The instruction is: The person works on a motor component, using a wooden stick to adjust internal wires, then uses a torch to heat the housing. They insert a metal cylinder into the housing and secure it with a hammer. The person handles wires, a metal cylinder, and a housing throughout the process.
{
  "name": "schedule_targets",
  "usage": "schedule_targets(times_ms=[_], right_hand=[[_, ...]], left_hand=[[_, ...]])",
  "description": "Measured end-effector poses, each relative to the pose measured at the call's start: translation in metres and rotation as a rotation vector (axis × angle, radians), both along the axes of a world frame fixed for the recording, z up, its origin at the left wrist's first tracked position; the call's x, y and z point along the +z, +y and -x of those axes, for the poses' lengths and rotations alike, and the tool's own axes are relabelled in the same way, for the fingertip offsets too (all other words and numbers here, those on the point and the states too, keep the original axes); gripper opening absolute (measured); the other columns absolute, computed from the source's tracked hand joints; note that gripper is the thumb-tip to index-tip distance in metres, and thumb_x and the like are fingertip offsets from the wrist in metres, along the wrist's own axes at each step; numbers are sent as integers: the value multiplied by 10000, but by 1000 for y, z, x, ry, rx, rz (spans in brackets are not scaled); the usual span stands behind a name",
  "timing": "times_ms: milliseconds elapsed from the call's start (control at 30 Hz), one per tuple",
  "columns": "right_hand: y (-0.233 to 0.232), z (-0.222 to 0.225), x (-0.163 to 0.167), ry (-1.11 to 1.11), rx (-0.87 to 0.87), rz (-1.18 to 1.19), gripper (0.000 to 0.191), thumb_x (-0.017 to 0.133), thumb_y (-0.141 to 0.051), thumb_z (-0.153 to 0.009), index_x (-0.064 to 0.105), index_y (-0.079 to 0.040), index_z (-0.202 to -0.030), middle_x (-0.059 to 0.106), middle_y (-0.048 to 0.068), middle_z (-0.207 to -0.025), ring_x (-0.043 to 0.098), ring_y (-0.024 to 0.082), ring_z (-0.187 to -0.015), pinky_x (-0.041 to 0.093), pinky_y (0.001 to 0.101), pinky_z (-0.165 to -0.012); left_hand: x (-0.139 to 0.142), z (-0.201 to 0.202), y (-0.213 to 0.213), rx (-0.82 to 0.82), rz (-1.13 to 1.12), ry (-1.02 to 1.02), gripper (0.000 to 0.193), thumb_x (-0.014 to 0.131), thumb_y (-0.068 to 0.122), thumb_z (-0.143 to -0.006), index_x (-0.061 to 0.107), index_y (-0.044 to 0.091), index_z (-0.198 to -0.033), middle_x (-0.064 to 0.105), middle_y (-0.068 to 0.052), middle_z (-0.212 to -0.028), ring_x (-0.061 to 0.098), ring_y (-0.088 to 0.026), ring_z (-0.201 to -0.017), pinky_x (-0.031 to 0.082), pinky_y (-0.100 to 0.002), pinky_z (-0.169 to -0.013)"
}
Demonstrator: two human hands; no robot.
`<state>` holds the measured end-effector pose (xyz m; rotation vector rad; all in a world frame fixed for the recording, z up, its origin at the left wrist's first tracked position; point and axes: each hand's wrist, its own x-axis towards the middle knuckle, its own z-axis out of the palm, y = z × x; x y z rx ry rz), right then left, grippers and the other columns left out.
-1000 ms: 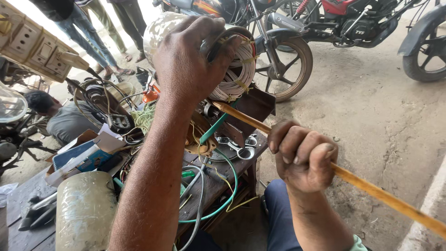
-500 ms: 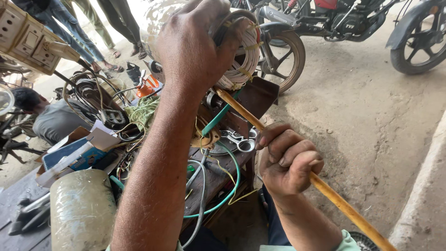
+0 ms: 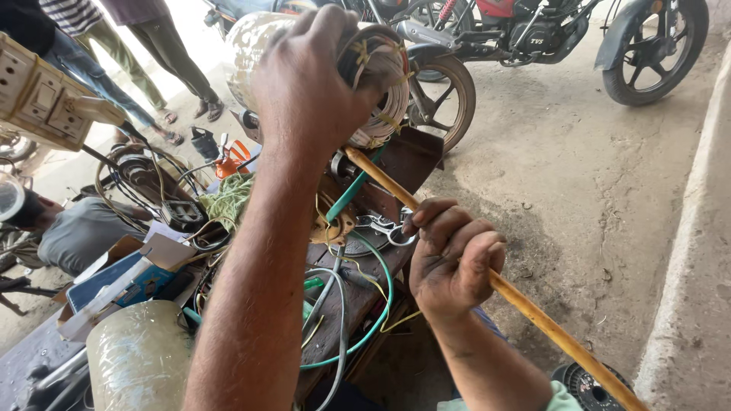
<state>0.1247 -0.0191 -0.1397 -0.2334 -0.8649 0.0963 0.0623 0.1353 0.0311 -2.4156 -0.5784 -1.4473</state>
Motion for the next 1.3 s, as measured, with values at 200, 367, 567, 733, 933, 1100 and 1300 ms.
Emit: schedule_targets(times_ms=[200, 367, 567, 733, 933, 1100, 1300], right_hand=[[-53, -55, 29, -207, -11, -171, 443, 386, -418, -1089, 478, -162, -739, 486, -21, -657, 602, 122, -577, 624, 432, -658], [-45, -111, 73, -371, -228, -220, 428, 362, -443, -1074, 451, -163, -763, 463, -36, -627, 541, 131, -489, 588, 436, -617], [3, -113, 108, -475, -33, -92, 496, 427, -346, -1104, 447, -148, -650, 428, -2, -519, 493, 154, -482, 582, 405, -590], [6, -91, 118, -515, -147, -95, 487, 426, -349, -1127, 412, -145, -686, 408, 31, -565, 474, 189, -502, 560, 399, -612], [1, -78, 111, -484, -111, -97, 511, 406, -424, -1131, 432, -122, -720, 430, 16, -564, 444, 124, -488, 561, 389, -622], [12, -79, 109, -524, -149, -94, 521, 401, -419, -1127, 440, -127, -698, 431, 30, -555, 448, 178, -477, 554, 406, -607], [3, -69, 112, -522, -183, -51, 521, 394, -434, -1128, 423, -122, -712, 435, 30, -558, 442, 165, -479, 536, 391, -557]], left_hand=[[3, 23, 1, -69, 95, 76, 562, 921, 161, -740, 655, 119, -1234, 759, -36, -1174, 731, -224, -1034, 519, -444, -999], [0, 44, 0, -101, 202, 36, 583, 896, 98, -702, 689, 161, -1244, 763, 19, -1244, 691, -250, -1143, 504, -430, -1038], [1, 44, -3, -62, 211, -14, 587, 895, 87, -670, 715, 162, -1224, 745, 5, -1276, 666, -265, -1101, 514, -423, -1017], [0, 41, -5, -34, 237, -34, 572, 889, 73, -653, 729, 162, -1195, 751, 21, -1260, 672, -242, -1057, 519, -407, -1005], [-1, 42, -5, -37, 205, -50, 571, 887, 79, -636, 743, 153, -1183, 746, 21, -1264, 680, -229, -1049, 529, -399, -997], [0, 42, -5, -54, 208, -63, 537, 863, 73, -663, 737, 155, -1179, 736, 11, -1282, 686, -227, -1026, 542, -386, -982], [1, 47, -5, -107, 201, -90, 524, 841, 70, -680, 724, 130, -1188, 729, -1, -1308, 685, -264, -1071, 533, -390, -999]])
